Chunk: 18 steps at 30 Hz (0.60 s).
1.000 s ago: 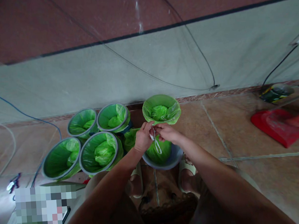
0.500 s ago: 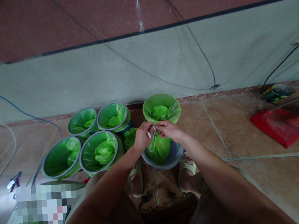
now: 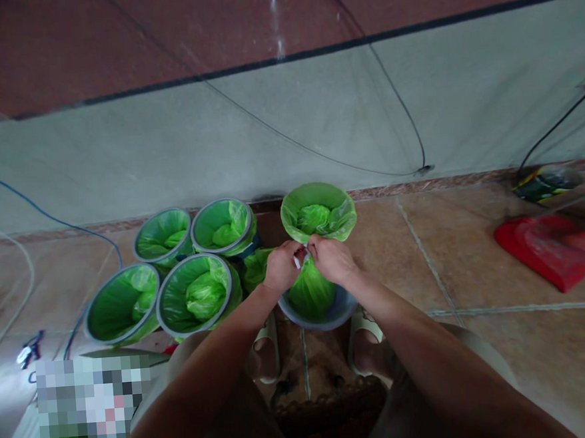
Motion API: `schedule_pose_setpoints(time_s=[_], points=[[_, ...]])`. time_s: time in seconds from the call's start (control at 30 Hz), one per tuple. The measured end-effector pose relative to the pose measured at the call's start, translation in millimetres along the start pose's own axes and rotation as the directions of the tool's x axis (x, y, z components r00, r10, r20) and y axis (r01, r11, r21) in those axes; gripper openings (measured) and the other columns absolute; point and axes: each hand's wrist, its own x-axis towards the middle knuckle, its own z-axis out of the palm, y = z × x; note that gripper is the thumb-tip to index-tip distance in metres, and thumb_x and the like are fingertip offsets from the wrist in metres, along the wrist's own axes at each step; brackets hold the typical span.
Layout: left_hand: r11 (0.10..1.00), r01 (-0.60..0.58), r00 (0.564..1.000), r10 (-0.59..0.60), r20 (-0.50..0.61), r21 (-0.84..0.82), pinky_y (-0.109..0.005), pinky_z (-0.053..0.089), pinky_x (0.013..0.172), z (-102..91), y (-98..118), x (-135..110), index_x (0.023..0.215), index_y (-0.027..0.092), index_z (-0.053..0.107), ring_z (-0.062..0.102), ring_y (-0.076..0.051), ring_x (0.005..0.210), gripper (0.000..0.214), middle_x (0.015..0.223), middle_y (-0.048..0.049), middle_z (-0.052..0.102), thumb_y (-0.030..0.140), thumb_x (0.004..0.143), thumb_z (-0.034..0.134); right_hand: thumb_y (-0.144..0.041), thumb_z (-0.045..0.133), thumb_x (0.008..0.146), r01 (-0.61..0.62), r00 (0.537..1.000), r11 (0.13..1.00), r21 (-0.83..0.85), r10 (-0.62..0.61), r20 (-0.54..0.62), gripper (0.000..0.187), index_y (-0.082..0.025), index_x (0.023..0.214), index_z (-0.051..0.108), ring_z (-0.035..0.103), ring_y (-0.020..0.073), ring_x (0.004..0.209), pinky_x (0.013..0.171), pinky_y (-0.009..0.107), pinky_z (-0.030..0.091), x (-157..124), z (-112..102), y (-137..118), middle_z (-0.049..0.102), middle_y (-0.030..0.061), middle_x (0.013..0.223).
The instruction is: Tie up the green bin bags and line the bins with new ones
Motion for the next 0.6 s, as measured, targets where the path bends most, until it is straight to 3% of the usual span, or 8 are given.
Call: schedule_pose_setpoints(time_s=[0.13, 0.4, 0.6], points=[[0.998, 0.056, 0.998, -0.057, 0.032, 0.038, -0.027, 0.050, 0.080, -0.3, -2, 0, 0.091, 0.021, 0.071, 0.066, -0.018, 0.085, 0.020, 0.094, -0.0062, 0.071, 0.029, 0.090, 0.052, -0.024, 0.038, 0.096, -0.029, 0.999, 0.996, -0.080, 0.031, 0.025, 0.027, -0.018, 0.099, 0.063, 0.067, 0.0223, 0.081, 0.067, 0.028, 0.039, -1, -1, 0, 0.071, 0.0120, 0.088], [0.972, 0.135, 0.971, -0.168, 0.168, 0.190, -0.034, 0.052, 0.083, 0.7, -8, -4, 0.087, 0.020, 0.074, 0.068, -0.024, 0.090, 0.021, 0.090, -0.0111, 0.073, 0.021, 0.085, 0.053, -0.018, 0.039, 0.093, -0.224, 0.970, 0.965, -0.140, 0.234, 0.064, 0.029, -0.012, 0.100, 0.066, 0.069, 0.0305, 0.089, 0.068, 0.034, 0.046, 1, -2, 21, 0.071, 0.0211, 0.094], [0.962, 0.207, 0.953, -0.239, 0.186, 0.177, -0.035, 0.052, 0.087, 7.7, -18, -2, 0.095, 0.017, 0.072, 0.069, -0.025, 0.093, 0.022, 0.096, -0.0128, 0.073, 0.024, 0.086, 0.053, -0.020, 0.047, 0.088, -0.300, 0.945, 0.950, -0.084, 0.308, 0.112, 0.026, -0.017, 0.099, 0.070, 0.068, 0.0272, 0.091, 0.071, 0.032, 0.047, 7, -3, 25, 0.071, 0.0167, 0.097]])
